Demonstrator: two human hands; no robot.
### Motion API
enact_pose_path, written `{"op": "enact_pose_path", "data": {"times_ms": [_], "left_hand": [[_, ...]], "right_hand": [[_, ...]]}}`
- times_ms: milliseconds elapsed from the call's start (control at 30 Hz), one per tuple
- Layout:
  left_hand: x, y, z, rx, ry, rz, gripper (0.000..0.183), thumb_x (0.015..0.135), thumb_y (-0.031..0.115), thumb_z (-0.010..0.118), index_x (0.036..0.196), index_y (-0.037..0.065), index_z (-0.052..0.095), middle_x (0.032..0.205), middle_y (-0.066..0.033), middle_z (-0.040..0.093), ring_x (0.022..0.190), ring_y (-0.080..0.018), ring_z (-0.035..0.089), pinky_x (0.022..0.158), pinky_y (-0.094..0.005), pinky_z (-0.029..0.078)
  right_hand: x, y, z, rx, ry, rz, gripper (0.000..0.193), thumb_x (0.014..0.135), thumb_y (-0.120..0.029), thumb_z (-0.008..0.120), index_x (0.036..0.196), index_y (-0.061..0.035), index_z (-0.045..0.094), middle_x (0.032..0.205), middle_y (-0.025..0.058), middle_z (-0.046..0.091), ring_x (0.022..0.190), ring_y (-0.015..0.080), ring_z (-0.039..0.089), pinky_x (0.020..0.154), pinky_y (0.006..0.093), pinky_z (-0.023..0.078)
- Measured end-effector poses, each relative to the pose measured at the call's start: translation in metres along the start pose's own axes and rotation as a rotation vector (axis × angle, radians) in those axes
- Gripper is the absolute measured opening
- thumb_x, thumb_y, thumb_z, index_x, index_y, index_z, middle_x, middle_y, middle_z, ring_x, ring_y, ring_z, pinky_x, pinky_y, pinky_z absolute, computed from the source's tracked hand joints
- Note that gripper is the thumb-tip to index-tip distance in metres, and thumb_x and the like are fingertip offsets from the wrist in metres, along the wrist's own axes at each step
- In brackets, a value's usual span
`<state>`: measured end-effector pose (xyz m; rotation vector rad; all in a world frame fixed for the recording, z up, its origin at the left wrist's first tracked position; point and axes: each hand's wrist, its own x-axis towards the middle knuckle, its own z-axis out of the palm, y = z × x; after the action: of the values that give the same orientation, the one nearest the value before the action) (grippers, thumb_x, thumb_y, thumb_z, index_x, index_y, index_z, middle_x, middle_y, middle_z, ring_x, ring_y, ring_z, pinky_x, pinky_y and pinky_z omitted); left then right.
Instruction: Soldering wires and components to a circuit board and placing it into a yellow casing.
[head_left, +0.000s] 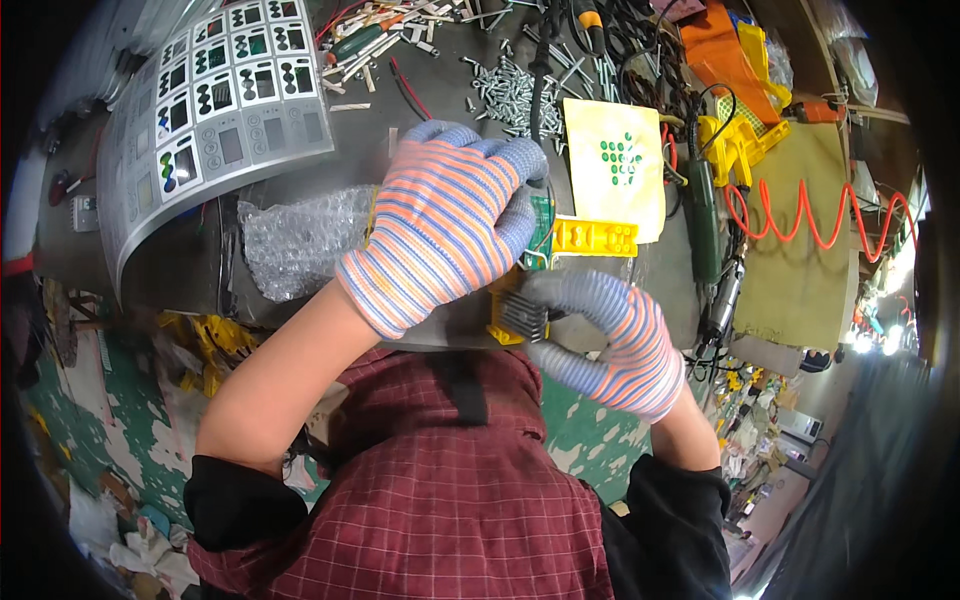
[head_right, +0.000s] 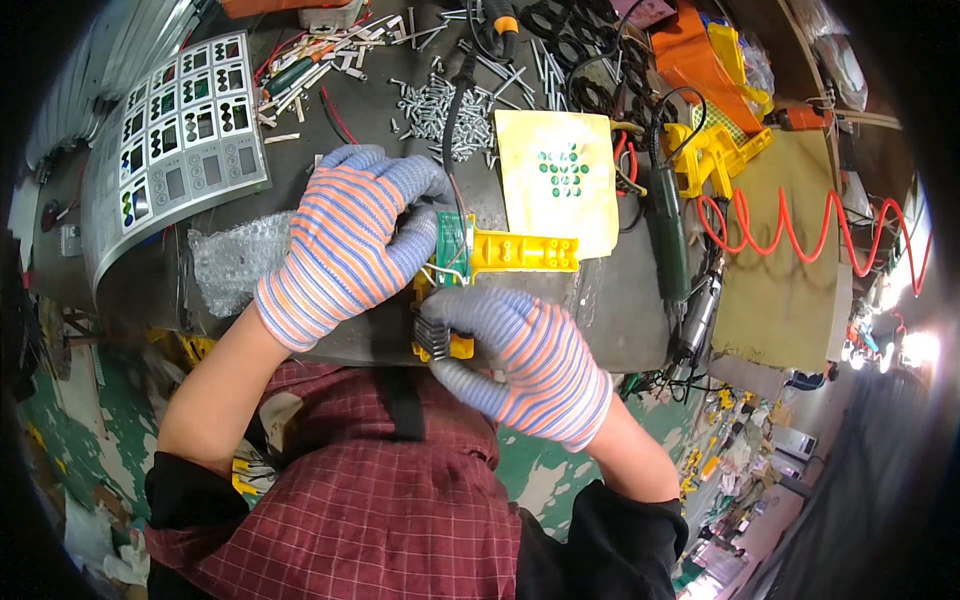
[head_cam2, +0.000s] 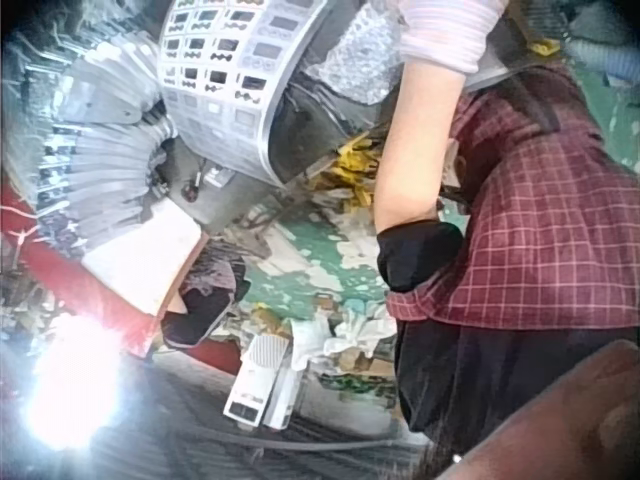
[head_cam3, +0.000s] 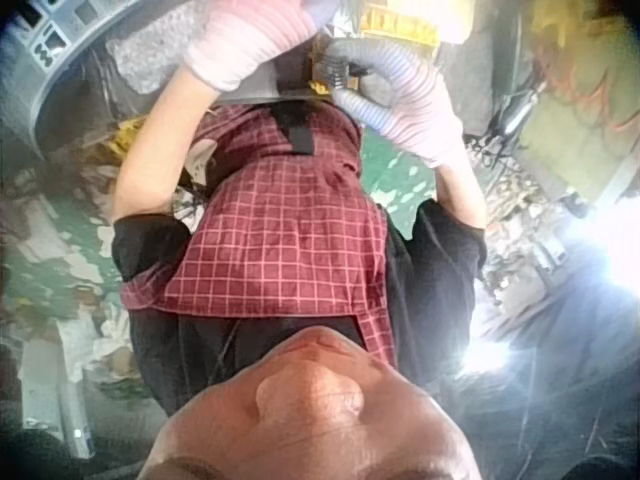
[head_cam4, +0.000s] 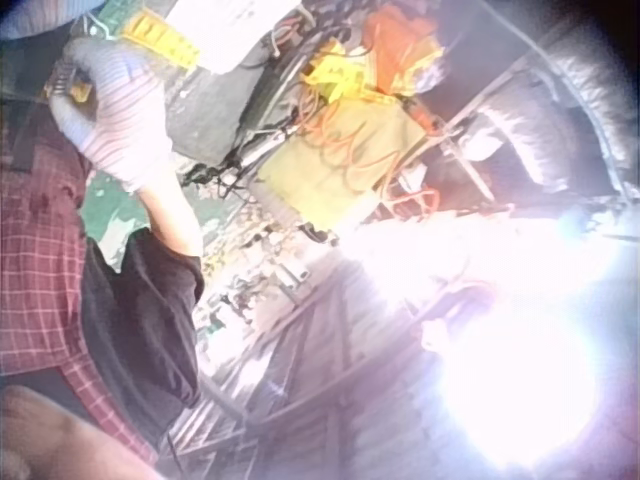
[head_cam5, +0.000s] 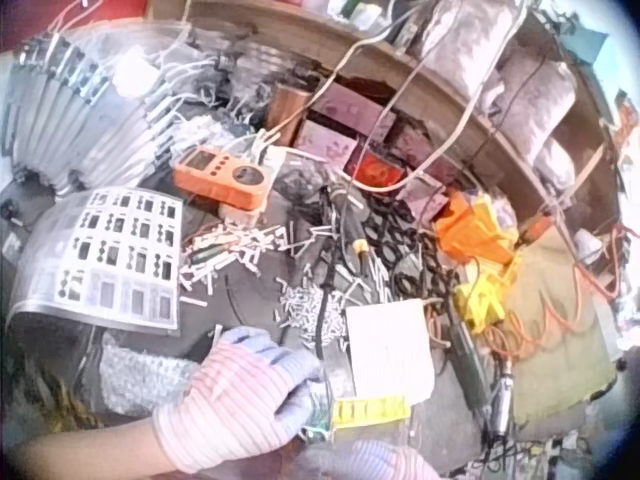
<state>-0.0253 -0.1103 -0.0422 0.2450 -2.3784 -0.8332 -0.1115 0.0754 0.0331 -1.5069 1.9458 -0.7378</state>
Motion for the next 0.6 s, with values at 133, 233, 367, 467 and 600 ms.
{"op": "enact_pose_path", "data": {"times_ms": [133, 233, 367, 467, 600], "left_hand": [[-0.001, -0.003, -0.001, -0.071, -0.072, -0.045, 0.017, 0.077, 0.02, 0.068, 0.091, 0.012, 0.066, 0.073, -0.0123, 0.063, 0.076, -0.0342, 0.061, 0.073, -0.0468, 0.047], [0.001, -0.003, 0.001, -0.034, -0.084, -0.035, 0.013, 0.079, 0.016, 0.067, 0.091, 0.01, 0.066, 0.08, -0.0107, 0.066, 0.078, -0.0319, 0.063, 0.073, -0.0447, 0.049], [0.005, 0.002, -0.006, -0.135, -0.092, -0.037, 0.014, 0.081, 0.008, 0.065, 0.094, 0.007, 0.068, 0.09, -0.0104, 0.066, 0.086, -0.0284, 0.065, 0.075, -0.0385, 0.051], [0.003, 0.008, -0.026, -0.093, -0.138, 0.145, 0.016, 0.081, 0.008, 0.064, 0.096, 0.007, 0.067, 0.101, -0.0128, 0.065, 0.096, -0.031, 0.064, 0.081, -0.039, 0.052], [-0.009, 0.021, -0.044, -0.01, -0.474, 0.126, 0.033, 0.074, 0.006, 0.068, 0.106, 0.012, 0.068, 0.131, -0.021, 0.055, 0.117, -0.0407, 0.057, 0.101, -0.0457, 0.046]], "right_hand": [[-0.001, -0.004, 0.008, -0.093, 0.014, 0.011, 0.041, 0.078, -0.017, 0.079, 0.115, -0.0098, 0.063, 0.099, 0.0111, 0.068, 0.088, 0.0339, 0.067, 0.078, 0.0418, 0.055], [-0.001, 0.0, 0.007, -0.133, 0.021, -0.053, 0.045, 0.078, -0.017, 0.079, 0.119, -0.0096, 0.063, 0.101, 0.0107, 0.067, 0.086, 0.0336, 0.067, 0.076, 0.0418, 0.055], [-0.022, 0.005, 0.006, 0.032, 0.149, -0.022, 0.05, 0.078, -0.015, 0.078, 0.124, -0.008, 0.062, 0.11, 0.0125, 0.068, 0.082, 0.0304, 0.068, 0.072, 0.0392, 0.055], [-0.045, 0.019, 0.008, 0.092, 0.49, 0.057, 0.027, 0.081, -0.008, 0.074, 0.108, -0.0046, 0.068, 0.099, 0.0108, 0.071, 0.068, 0.0199, 0.064, 0.063, 0.0302, 0.052], [-0.054, 0.036, 0.034, 0.249, 0.583, 0.416, 0.009, 0.084, -0.01, 0.073, 0.093, -0.006, 0.07, 0.079, 0.0106, 0.067, 0.067, 0.0244, 0.066, 0.063, 0.0334, 0.052]]}}
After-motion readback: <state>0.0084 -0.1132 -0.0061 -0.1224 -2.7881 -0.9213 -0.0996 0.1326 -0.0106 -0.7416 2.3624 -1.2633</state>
